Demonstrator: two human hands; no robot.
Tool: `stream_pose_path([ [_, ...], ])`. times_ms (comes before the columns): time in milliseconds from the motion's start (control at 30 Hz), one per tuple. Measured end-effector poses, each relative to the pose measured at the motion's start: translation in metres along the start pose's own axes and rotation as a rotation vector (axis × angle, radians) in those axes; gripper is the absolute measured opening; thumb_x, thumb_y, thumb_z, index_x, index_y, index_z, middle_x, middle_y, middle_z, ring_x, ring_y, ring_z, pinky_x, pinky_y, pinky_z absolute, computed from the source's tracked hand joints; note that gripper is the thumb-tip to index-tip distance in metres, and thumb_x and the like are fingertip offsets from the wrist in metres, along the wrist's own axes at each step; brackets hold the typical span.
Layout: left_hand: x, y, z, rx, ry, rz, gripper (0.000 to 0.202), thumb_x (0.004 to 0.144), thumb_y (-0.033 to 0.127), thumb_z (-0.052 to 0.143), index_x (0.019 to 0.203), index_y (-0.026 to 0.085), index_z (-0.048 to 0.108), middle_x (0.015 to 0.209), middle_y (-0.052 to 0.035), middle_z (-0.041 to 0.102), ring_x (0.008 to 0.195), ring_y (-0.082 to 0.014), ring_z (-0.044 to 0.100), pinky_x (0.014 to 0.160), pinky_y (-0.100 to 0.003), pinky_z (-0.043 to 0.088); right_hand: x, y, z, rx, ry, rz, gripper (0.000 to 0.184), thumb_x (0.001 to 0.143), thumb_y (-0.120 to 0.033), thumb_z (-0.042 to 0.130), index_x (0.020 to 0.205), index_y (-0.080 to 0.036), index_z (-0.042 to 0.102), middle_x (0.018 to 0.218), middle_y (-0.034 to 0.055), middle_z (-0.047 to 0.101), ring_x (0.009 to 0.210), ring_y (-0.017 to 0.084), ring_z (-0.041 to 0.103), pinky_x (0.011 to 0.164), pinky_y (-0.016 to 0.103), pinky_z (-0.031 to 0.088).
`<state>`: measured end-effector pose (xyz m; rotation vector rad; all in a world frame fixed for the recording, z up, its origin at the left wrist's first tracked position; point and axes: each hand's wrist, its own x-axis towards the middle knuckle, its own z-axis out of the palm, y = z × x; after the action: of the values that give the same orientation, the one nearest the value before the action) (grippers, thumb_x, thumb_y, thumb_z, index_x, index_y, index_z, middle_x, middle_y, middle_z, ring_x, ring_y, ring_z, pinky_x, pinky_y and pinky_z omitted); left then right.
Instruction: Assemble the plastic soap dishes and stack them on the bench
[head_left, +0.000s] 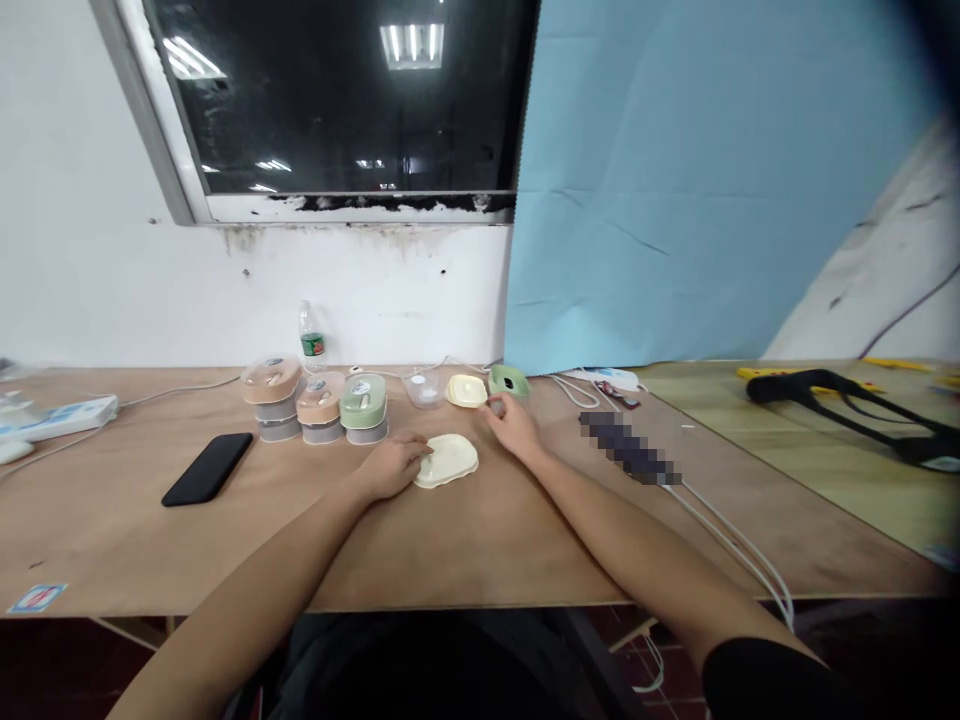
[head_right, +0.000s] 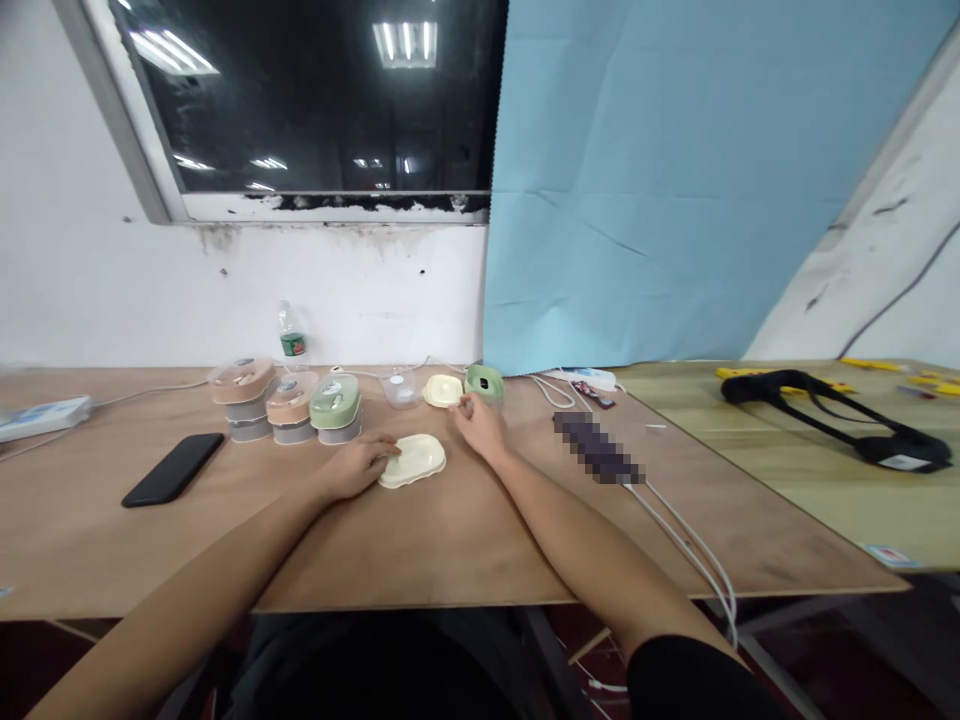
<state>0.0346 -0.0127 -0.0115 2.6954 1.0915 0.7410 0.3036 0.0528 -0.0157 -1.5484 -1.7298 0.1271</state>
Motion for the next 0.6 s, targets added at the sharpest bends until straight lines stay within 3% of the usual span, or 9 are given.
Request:
stream_pose_path([
  [67,0.000,-0.002,-0.001,-0.022,0.000,-0.007,0.041,0.078,0.006,0.043,0.108,0.019,0.066,0.117,-0.0069,0.063,0.109,-0.0197,0.058,0.097,-0.034,0.045,0.006,0.010,-0.008,0.032,0.081,0.060,0.045,0.083,-0.049,0.050,0.117,-0.020,0.054,0.063,-0.0008,0.058,0.059,0.018,0.055,0.054,0.027,0.035],
  [167,0.000,-0.004,-0.001,-0.052,-0.006,-0.023,0.049,0.069,0.001,0.041,0.106,0.019,0.067,0.115,-0.0058,0.064,0.107,-0.0193,0.058,0.096,-0.034,0.046,0.016,0.027,-0.013,0.054,0.083,0.104,0.051,0.083,-0.042,0.049,0.129,-0.018,0.047,0.066,-0.0002,0.059,0.065,0.020,0.058,0.059,0.028,0.040],
  [367,-0.001,-0.003,-0.003,-0.051,-0.021,-0.029,0.049,0.069,0.001,0.041,0.107,0.019,0.066,0.116,-0.0052,0.064,0.108,-0.0190,0.058,0.097,-0.034,0.046,0.026,0.048,-0.002,0.035,-0.022,0.071,0.037,0.083,-0.034,0.050,0.117,-0.019,0.054,0.070,0.0013,0.063,0.070,0.021,0.060,0.063,0.029,0.041],
  [500,-0.002,0.000,-0.006,-0.037,-0.025,-0.062,0.037,0.085,0.018,0.046,0.120,0.018,0.057,0.122,-0.0080,0.061,0.112,-0.0212,0.056,0.097,-0.036,0.045,0.024,0.044,0.000,0.041,0.053,0.100,0.040,0.079,-0.034,0.054,0.115,-0.018,0.050,0.070,0.0006,0.063,0.071,0.021,0.060,0.063,0.029,0.041],
  [600,-0.003,0.001,-0.007,-0.046,-0.043,-0.075,0.045,0.087,0.042,0.053,0.125,0.018,0.053,0.124,-0.0092,0.060,0.113,-0.0239,0.055,0.097,-0.037,0.044,0.021,0.037,-0.003,0.066,0.128,0.129,0.040,0.078,-0.037,0.055,0.112,-0.018,0.048,0.068,0.0001,0.061,0.070,0.021,0.059,0.063,0.029,0.041],
])
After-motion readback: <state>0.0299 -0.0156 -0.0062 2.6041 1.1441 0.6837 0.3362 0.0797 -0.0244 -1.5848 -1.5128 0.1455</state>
